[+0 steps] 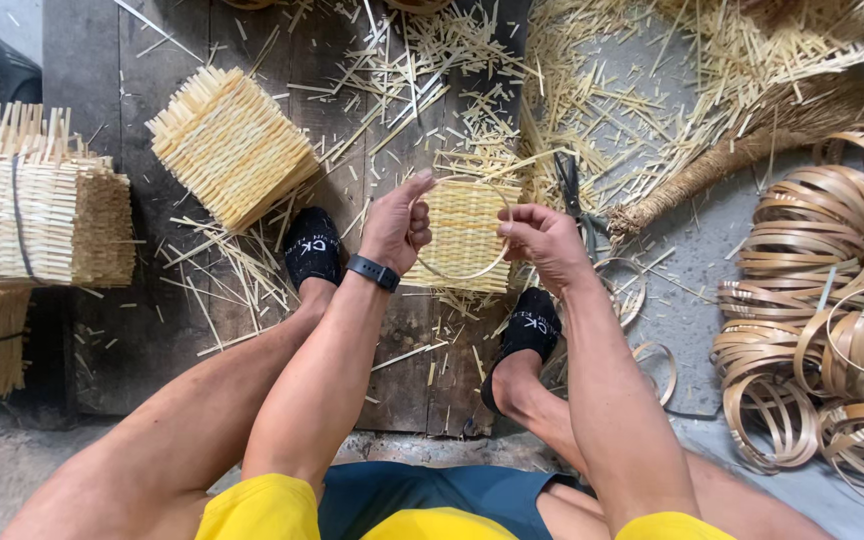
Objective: The person sits on the floor of a basket workshop assembling round woven bamboo baskets. They fit a woven bamboo side panel around a circular base, weave a thin bamboo ring strip around the rim to bind it, trim excess material with scissors, press the assembly over a wooden form, and place the finished basket onto a stack of completed baskets.
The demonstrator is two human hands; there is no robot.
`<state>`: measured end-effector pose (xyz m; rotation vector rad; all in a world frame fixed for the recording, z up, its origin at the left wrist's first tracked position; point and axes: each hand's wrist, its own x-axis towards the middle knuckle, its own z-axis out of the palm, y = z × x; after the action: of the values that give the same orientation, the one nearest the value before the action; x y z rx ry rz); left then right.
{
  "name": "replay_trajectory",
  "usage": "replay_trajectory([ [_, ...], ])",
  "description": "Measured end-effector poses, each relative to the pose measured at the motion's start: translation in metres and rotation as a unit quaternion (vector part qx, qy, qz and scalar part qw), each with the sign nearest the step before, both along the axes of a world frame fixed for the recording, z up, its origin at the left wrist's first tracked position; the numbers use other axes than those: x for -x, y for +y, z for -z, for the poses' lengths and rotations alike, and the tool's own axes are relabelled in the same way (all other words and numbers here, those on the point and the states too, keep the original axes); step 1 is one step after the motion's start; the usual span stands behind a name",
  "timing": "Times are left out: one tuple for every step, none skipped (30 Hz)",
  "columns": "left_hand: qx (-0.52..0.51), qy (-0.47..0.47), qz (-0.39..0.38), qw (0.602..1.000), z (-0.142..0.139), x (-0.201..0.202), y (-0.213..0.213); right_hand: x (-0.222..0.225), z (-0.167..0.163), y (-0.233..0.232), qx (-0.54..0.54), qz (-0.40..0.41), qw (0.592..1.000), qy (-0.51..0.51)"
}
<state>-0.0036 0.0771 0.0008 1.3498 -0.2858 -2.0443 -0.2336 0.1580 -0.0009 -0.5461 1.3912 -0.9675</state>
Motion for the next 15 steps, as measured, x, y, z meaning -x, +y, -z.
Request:
replay_trajectory([
  [0.025, -0.031, -0.005, 0.999, 0.012, 0.0, 0.003, -0.002, 0.009, 0.0, 0.0, 0.008, 0.998, 0.06],
  [0.051, -0.06, -0.01, 0.997, 0.024, 0.001, 0.007, -0.003, 0.017, 0.001, -0.001, 0.016, 0.993, 0.121],
  [0.099, -0.122, 0.006, 0.988, 0.037, 0.002, 0.011, -0.002, 0.026, 0.002, -0.018, 0.033, 0.986, 0.163],
  [0.146, -0.184, 0.021, 0.972, 0.05, 0.002, 0.015, -0.004, 0.035, 0.003, -0.035, 0.049, 0.977, 0.204],
  [0.192, -0.246, 0.035, 0.949, 0.061, 0.002, 0.018, -0.005, 0.044, 0.004, -0.053, 0.065, 0.966, 0.244],
  [0.223, -0.328, 0.068, 0.916, 0.071, 0.002, 0.02, -0.006, 0.053, 0.005, -0.033, 0.051, 0.954, 0.293],
  [0.251, -0.407, 0.1, 0.872, 0.079, 0.002, 0.022, -0.009, 0.061, 0.006, -0.014, 0.036, 0.939, 0.341],
  [0.277, -0.483, 0.131, 0.82, 0.084, 0.0, 0.023, -0.011, 0.068, 0.008, 0.006, 0.02, 0.922, 0.386],
  [0.273, -0.483, 0.145, 0.819, 0.086, -0.002, 0.024, -0.013, 0.073, 0.009, 0.012, 0.021, 0.915, 0.403],
  [0.269, -0.483, 0.158, 0.818, 0.086, -0.003, 0.025, -0.016, 0.078, 0.012, 0.018, 0.022, 0.907, 0.421],
  [0.266, -0.483, 0.171, 0.817, 0.085, -0.004, 0.024, -0.018, 0.081, 0.013, 0.025, 0.023, 0.898, 0.438],
  [0.259, -0.49, 0.176, 0.814, 0.083, -0.005, 0.024, -0.019, 0.083, 0.014, 0.017, 0.029, 0.901, 0.433],
  [0.251, -0.496, 0.184, 0.811, 0.081, -0.006, 0.023, -0.02, 0.085, 0.015, 0.007, 0.035, 0.903, 0.429],
  [0.246, -0.5, 0.19, 0.808, 0.079, -0.005, 0.022, -0.02, 0.086, 0.015, -0.002, 0.042, 0.904, 0.425],
  [0.238, -0.5, 0.191, 0.81, 0.076, -0.003, 0.021, -0.02, 0.086, 0.015, -0.006, 0.041, 0.904, 0.425],
])
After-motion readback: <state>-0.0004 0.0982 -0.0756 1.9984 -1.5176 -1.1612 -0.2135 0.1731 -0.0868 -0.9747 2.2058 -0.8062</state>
